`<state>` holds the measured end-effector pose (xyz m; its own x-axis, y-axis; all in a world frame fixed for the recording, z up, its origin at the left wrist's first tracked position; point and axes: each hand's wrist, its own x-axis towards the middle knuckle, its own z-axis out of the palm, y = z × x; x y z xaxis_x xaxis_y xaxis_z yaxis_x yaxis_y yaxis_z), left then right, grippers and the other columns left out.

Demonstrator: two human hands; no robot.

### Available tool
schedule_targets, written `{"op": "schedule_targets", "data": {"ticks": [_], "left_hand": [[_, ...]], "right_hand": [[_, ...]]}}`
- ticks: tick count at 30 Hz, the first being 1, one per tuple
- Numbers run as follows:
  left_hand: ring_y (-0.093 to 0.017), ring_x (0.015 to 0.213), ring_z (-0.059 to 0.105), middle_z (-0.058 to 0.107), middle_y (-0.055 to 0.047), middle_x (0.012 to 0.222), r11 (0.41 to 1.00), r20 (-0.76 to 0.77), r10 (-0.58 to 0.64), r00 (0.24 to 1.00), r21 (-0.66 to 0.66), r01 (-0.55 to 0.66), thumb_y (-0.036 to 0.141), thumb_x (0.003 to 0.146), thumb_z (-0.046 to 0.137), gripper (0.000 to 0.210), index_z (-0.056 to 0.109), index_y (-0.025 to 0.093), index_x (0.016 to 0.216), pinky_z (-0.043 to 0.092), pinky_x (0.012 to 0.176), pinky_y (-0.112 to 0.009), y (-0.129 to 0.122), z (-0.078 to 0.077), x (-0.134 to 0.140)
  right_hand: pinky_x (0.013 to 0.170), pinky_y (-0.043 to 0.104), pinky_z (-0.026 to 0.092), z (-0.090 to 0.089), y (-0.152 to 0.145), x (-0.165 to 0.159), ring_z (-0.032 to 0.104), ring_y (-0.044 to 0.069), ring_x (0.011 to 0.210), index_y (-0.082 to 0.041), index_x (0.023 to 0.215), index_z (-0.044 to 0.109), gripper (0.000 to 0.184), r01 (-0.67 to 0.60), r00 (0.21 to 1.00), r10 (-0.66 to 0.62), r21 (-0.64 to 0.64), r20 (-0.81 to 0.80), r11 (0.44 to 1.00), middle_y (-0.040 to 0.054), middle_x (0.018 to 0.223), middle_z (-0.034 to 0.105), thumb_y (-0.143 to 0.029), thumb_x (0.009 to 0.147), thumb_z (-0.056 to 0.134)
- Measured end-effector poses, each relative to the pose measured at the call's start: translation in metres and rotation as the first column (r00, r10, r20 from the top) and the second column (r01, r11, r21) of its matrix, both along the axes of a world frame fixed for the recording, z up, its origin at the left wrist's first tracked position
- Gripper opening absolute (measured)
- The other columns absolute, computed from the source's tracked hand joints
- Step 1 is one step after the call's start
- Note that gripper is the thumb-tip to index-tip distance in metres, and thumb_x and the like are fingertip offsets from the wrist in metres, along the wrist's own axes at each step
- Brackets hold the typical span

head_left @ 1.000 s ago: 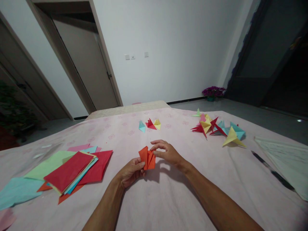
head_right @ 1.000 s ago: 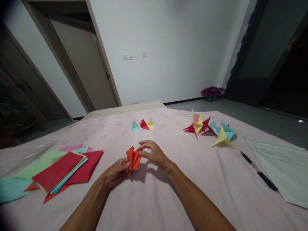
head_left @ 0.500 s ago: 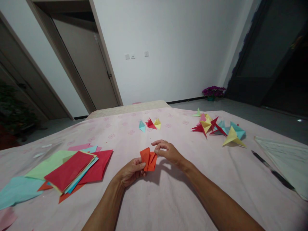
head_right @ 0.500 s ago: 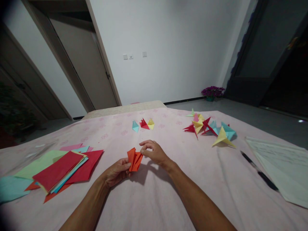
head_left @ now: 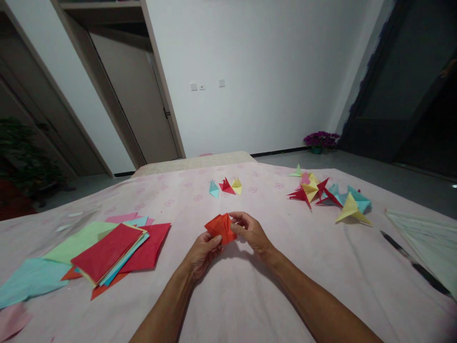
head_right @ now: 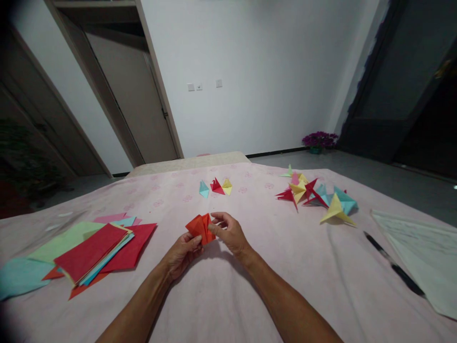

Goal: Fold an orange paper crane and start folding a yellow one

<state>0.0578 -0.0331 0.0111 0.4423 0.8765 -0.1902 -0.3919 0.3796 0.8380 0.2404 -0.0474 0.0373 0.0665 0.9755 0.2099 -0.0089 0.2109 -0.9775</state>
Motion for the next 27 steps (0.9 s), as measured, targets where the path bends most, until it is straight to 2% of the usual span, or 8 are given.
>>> {"op": "schedule_targets", "data": {"ticks": [2,4,7,10,17,23,27], "left_hand": [[-0.009,0.070,0.062,0.072,-0.008,0.098,0.997,0.003,0.071,0.998,0.026,-0.071,0.030,0.065,0.088,0.045,0.073,0.013,0.103,0.051,0.068,-0.021,-0.001,-0.002,0.005],[-0.008,0.068,0.060,0.071,-0.007,0.097,0.992,0.000,0.114,0.994,0.055,-0.113,0.031,0.065,0.088,0.044,0.073,0.014,0.103,0.050,0.067,-0.021,-0.001,-0.005,0.008],[-0.007,0.065,0.057,0.070,-0.007,0.093,0.988,-0.045,0.109,0.993,0.111,-0.104,0.032,0.068,0.086,0.042,0.073,0.013,0.103,0.046,0.063,-0.020,-0.002,-0.008,0.010],[-0.006,0.055,0.050,0.068,-0.005,0.080,0.984,-0.095,0.104,0.990,0.153,-0.089,0.036,0.071,0.083,0.038,0.073,0.011,0.098,0.038,0.054,-0.019,-0.004,-0.008,0.011],[-0.003,0.044,0.033,0.060,0.001,0.065,0.965,-0.149,0.198,0.969,0.205,-0.166,0.046,0.070,0.081,0.044,0.072,0.011,0.095,0.021,0.043,-0.020,-0.008,-0.003,0.015],[-0.003,0.043,0.031,0.053,0.003,0.058,0.966,-0.146,0.181,0.973,0.212,-0.148,0.050,0.073,0.078,0.043,0.069,0.011,0.087,0.020,0.042,-0.019,-0.006,-0.009,0.015],[-0.003,0.042,0.033,0.049,0.005,0.054,0.961,-0.134,0.213,0.968,0.204,-0.184,0.054,0.074,0.075,0.045,0.064,0.011,0.080,0.023,0.042,-0.017,-0.004,-0.011,0.016]], "right_hand": [[0.063,0.028,0.048,-0.002,-0.002,-0.006,0.061,0.019,0.077,-0.020,0.105,0.069,0.045,-0.032,0.999,0.032,0.011,0.032,0.999,0.0060,0.096,0.071,-0.045,0.069,0.076],[0.066,0.030,0.048,-0.004,-0.003,-0.012,0.062,0.020,0.078,-0.019,0.097,0.070,0.035,-0.025,0.998,0.023,0.021,0.061,0.999,0.0056,0.092,0.072,-0.042,0.070,0.075],[0.067,0.030,0.047,-0.008,-0.004,-0.017,0.061,0.019,0.073,-0.018,0.085,0.070,0.023,0.044,0.996,-0.046,0.026,0.077,0.999,0.0037,0.081,0.070,-0.038,0.074,0.071],[0.064,0.029,0.046,-0.013,-0.003,-0.018,0.059,0.018,0.068,-0.017,0.080,0.070,0.020,0.078,0.991,-0.081,0.035,0.108,0.996,0.0021,0.075,0.068,-0.037,0.078,0.067],[0.056,0.025,0.041,-0.020,-0.003,-0.020,0.052,0.014,0.060,-0.016,0.072,0.068,0.019,0.092,0.990,-0.091,-0.006,0.112,0.996,0.0002,0.066,0.062,-0.034,0.077,0.067],[0.051,0.024,0.037,-0.016,-0.006,-0.022,0.047,0.012,0.055,-0.014,0.069,0.065,0.025,0.085,0.994,-0.082,-0.047,0.070,0.995,-0.0010,0.061,0.056,-0.038,0.075,0.068],[0.049,0.024,0.040,-0.012,-0.009,-0.024,0.050,0.012,0.055,-0.013,0.084,0.069,0.033,0.017,1.000,-0.017,-0.058,0.014,0.998,0.0006,0.066,0.060,-0.045,0.079,0.064]]}}
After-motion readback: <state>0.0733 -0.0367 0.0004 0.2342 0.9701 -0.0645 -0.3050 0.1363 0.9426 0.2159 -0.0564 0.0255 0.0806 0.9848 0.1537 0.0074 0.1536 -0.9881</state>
